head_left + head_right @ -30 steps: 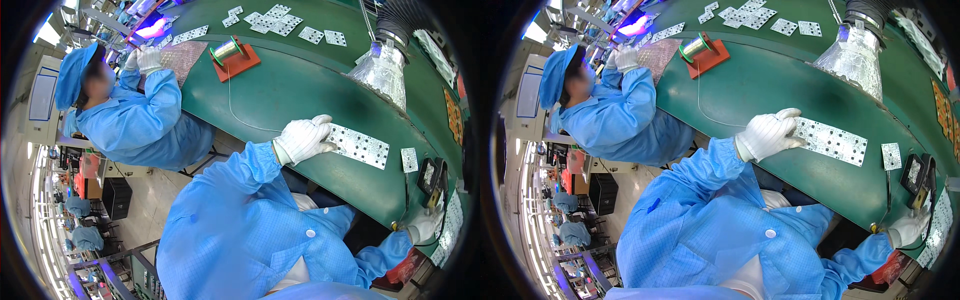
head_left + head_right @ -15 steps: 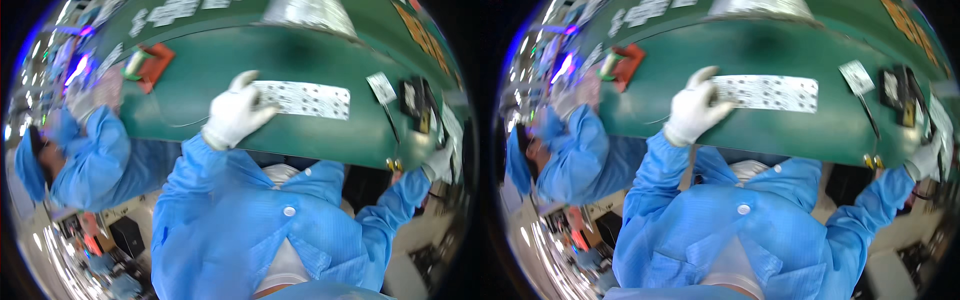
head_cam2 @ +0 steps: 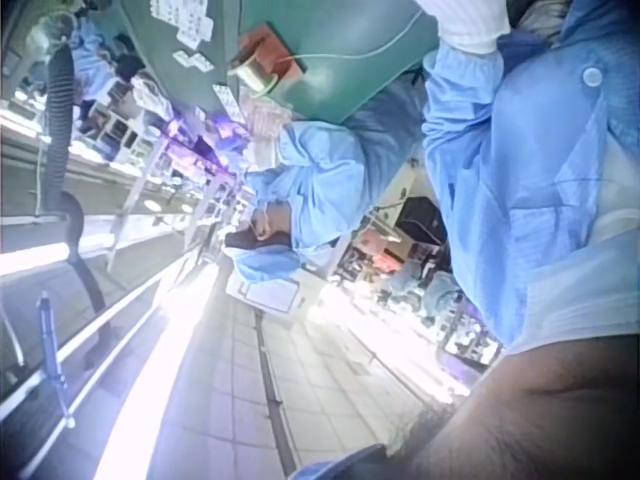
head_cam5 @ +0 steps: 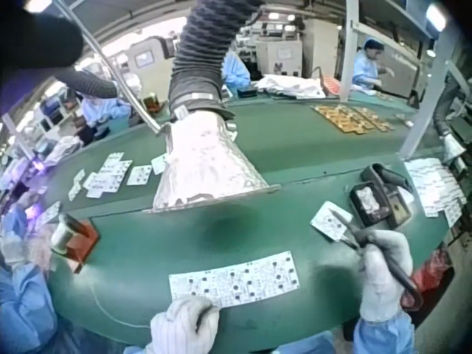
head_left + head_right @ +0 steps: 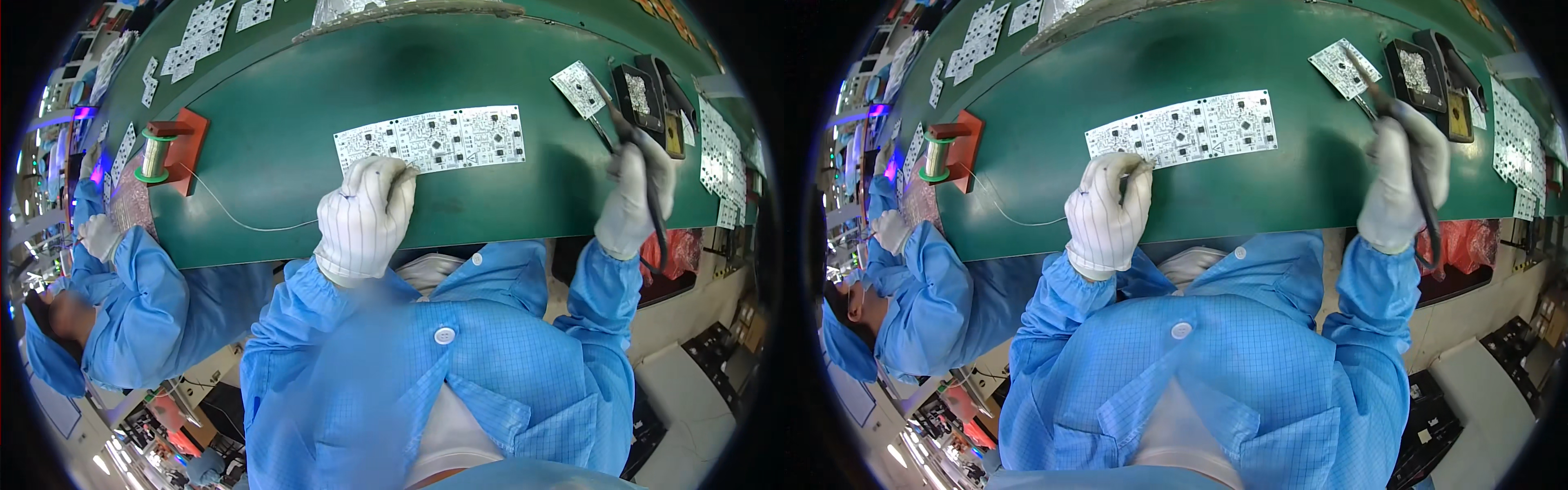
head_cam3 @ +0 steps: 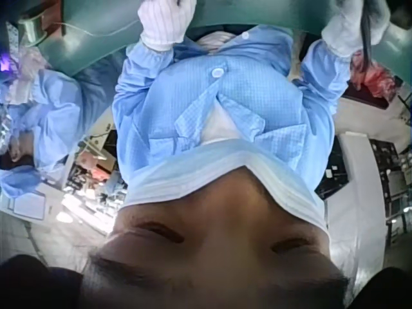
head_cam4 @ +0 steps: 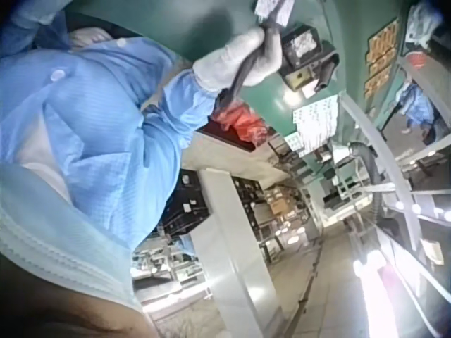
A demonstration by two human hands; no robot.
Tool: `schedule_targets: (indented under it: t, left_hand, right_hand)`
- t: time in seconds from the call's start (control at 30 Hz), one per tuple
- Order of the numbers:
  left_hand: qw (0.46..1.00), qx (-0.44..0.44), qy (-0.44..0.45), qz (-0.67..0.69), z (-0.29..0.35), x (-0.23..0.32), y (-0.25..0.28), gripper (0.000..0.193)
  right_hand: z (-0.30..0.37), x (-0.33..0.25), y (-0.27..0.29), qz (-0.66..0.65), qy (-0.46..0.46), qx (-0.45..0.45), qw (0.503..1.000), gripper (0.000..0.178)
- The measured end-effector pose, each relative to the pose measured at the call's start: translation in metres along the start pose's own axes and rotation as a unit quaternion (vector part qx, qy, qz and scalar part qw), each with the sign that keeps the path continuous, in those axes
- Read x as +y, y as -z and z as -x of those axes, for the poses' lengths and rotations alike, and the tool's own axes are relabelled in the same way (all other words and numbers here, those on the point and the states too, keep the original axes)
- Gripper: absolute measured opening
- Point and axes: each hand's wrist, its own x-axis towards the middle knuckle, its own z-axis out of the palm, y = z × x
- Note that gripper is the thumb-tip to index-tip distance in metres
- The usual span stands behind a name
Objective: Soldering electronic components onto several strips of white circuit boards at a manual assembly bench.
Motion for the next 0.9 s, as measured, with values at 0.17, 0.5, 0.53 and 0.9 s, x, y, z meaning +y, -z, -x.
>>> schedule_targets:
  t: [0.17,0.5,0.53,0.9]
  left_hand:
    - [0.996,0.046,-0.079,-0.016,0.005,0.003,-0.009,0.021]
    - [0.994,-0.033,-0.101,0.002,0.016,0.012,-0.014,0.022]
    - [0.992,-0.065,-0.107,-0.013,0.022,0.014,-0.012,0.022]
    - [0.968,-0.194,-0.149,0.063,0.046,-0.001,0.023,0.018]
  right_hand:
    - [0.018,0.0,-0.027,0.045,-0.031,-0.123,0.991,0.023]
    - [0.025,0.009,-0.015,-0.013,-0.036,-0.112,0.993,0.015]
    - [0.025,0.009,-0.016,-0.014,-0.037,-0.115,0.993,0.015]
    - [0.026,0.01,-0.017,0.03,-0.006,-0.116,0.993,0.016]
